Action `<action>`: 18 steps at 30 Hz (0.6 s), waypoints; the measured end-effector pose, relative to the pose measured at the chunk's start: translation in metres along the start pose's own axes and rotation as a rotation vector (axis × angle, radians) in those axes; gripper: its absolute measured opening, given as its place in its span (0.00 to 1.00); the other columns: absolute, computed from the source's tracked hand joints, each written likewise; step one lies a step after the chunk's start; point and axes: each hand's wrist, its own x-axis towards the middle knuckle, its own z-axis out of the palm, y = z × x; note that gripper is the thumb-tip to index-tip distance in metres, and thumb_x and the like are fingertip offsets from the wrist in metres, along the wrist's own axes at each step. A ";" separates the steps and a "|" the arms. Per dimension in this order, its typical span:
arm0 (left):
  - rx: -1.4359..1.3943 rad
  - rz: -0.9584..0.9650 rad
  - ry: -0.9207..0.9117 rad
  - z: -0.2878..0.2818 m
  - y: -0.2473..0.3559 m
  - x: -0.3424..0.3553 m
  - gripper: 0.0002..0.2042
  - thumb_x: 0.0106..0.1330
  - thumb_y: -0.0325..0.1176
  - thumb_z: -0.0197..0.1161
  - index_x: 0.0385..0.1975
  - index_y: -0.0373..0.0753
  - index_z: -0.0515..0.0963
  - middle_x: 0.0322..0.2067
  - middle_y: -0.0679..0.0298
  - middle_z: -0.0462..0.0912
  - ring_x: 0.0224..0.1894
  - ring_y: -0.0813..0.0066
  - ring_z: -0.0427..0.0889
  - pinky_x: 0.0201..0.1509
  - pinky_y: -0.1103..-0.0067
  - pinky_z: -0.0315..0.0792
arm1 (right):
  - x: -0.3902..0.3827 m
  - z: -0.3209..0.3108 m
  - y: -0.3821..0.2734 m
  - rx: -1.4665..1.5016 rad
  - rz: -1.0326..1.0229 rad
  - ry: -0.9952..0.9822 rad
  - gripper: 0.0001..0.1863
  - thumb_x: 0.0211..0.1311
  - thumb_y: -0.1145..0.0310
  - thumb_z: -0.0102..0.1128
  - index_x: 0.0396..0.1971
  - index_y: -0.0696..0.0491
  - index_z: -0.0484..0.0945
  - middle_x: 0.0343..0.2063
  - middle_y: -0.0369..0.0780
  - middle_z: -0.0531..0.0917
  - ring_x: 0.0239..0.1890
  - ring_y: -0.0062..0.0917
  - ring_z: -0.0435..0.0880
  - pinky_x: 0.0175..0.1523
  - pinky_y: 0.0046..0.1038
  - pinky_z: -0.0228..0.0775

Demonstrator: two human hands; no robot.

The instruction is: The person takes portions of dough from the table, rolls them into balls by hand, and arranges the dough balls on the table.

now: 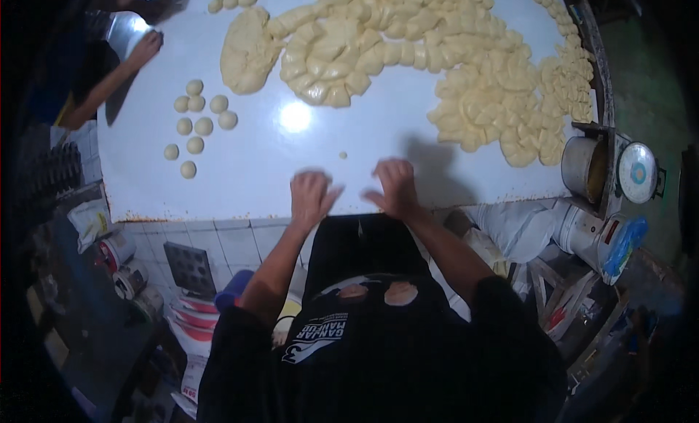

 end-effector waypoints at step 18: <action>-0.730 -0.336 0.233 -0.068 0.131 0.162 0.34 0.86 0.49 0.39 0.84 0.35 0.49 0.84 0.53 0.49 0.86 0.57 0.43 0.87 0.64 0.38 | 0.107 -0.066 -0.135 0.839 -0.155 0.075 0.42 0.87 0.42 0.31 0.83 0.60 0.48 0.86 0.47 0.45 0.86 0.40 0.45 0.86 0.36 0.39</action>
